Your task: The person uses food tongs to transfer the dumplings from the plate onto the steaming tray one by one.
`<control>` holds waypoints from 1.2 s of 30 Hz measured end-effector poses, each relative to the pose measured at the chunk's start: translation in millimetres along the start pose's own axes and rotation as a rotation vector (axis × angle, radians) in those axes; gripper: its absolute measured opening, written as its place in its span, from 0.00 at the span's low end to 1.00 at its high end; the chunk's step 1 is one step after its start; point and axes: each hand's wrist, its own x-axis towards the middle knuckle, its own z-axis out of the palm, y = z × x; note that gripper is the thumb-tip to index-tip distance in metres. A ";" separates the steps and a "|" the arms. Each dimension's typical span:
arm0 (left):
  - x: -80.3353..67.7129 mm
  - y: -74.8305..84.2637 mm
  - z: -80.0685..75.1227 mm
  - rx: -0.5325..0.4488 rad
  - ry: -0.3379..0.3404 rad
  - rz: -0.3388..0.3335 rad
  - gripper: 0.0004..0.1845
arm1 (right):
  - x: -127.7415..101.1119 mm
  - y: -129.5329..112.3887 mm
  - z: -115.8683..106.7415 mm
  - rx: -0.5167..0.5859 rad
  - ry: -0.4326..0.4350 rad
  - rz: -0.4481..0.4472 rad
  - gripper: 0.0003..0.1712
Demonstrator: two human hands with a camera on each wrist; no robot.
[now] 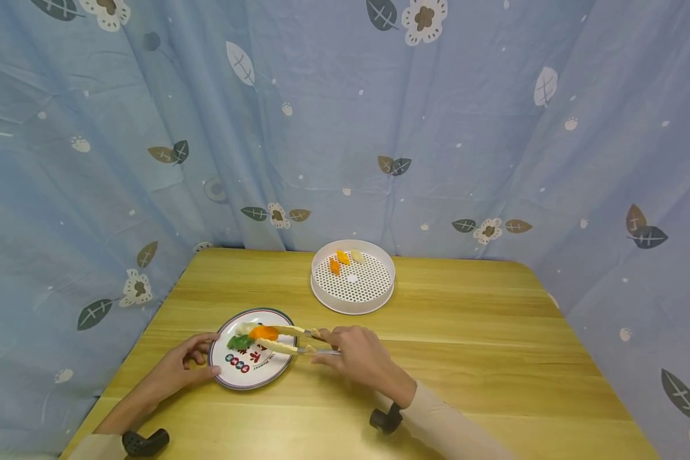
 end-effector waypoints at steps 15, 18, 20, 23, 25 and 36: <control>0.5 -0.1 0.7 0.008 0.010 -0.011 0.40 | 7.3 21.4 -25.1 -0.018 0.072 0.093 0.32; 0.5 -0.1 -0.2 0.011 0.005 -0.006 0.41 | 8.1 28.3 -29.1 -0.019 0.081 0.121 0.31; 0.2 0.2 -0.4 0.009 0.007 -0.009 0.41 | 8.9 33.1 -31.4 -0.023 0.087 0.132 0.31; 0.1 0.6 -0.6 0.010 0.004 -0.008 0.41 | 9.8 40.9 -33.7 -0.032 0.100 0.135 0.31; -0.2 1.3 -0.3 0.009 0.006 -0.011 0.41 | 10.1 46.2 -34.6 -0.042 0.110 0.138 0.32; -0.7 2.9 0.7 0.008 0.004 -0.027 0.41 | 9.2 73.1 -38.0 -0.056 0.149 0.195 0.33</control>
